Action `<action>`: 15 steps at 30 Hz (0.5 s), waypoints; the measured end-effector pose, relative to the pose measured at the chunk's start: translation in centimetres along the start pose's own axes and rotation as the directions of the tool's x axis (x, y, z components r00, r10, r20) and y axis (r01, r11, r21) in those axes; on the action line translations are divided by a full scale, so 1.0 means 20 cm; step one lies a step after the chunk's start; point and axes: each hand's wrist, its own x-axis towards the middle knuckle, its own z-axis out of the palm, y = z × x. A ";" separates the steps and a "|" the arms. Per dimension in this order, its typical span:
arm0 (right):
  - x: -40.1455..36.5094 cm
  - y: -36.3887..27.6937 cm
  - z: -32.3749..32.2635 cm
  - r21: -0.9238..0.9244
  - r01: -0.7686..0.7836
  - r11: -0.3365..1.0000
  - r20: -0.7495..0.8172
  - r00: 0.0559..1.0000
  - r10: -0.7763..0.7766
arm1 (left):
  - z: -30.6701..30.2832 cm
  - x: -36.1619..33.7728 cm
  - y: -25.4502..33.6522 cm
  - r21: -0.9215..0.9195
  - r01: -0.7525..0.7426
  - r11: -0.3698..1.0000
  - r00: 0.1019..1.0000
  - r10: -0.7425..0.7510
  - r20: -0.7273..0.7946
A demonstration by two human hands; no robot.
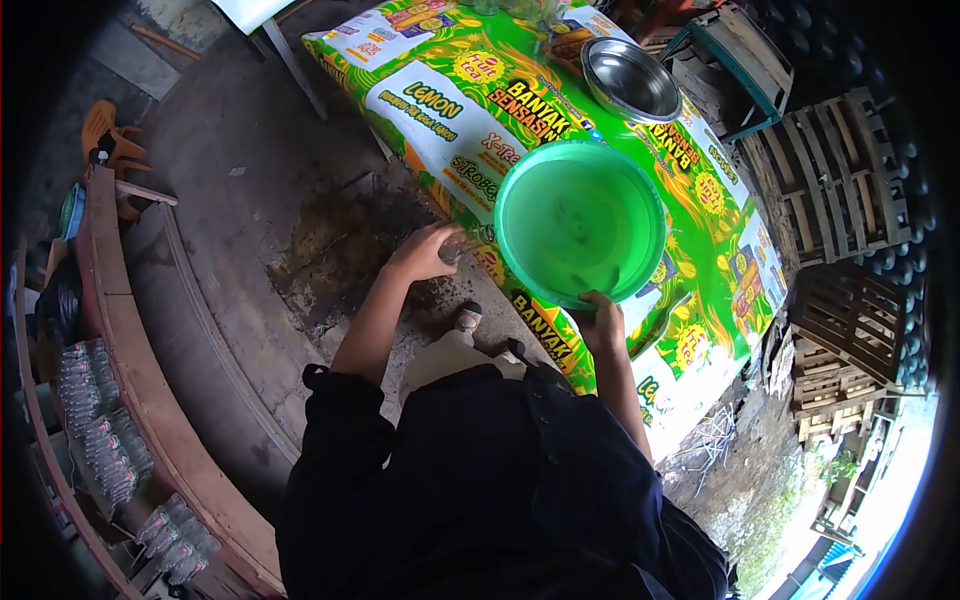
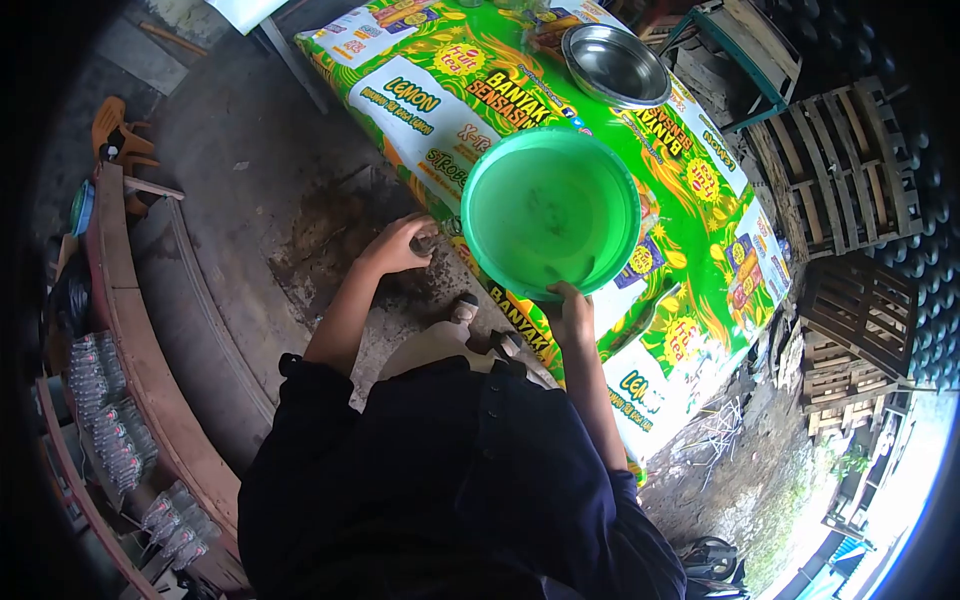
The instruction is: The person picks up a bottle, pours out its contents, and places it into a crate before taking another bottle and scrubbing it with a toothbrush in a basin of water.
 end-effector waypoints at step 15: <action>0.04 -0.07 0.00 -0.073 -0.083 0.994 0.140 0.986 0.092 | 0.04 -0.08 0.07 0.023 0.071 0.997 0.988 -0.067 -0.142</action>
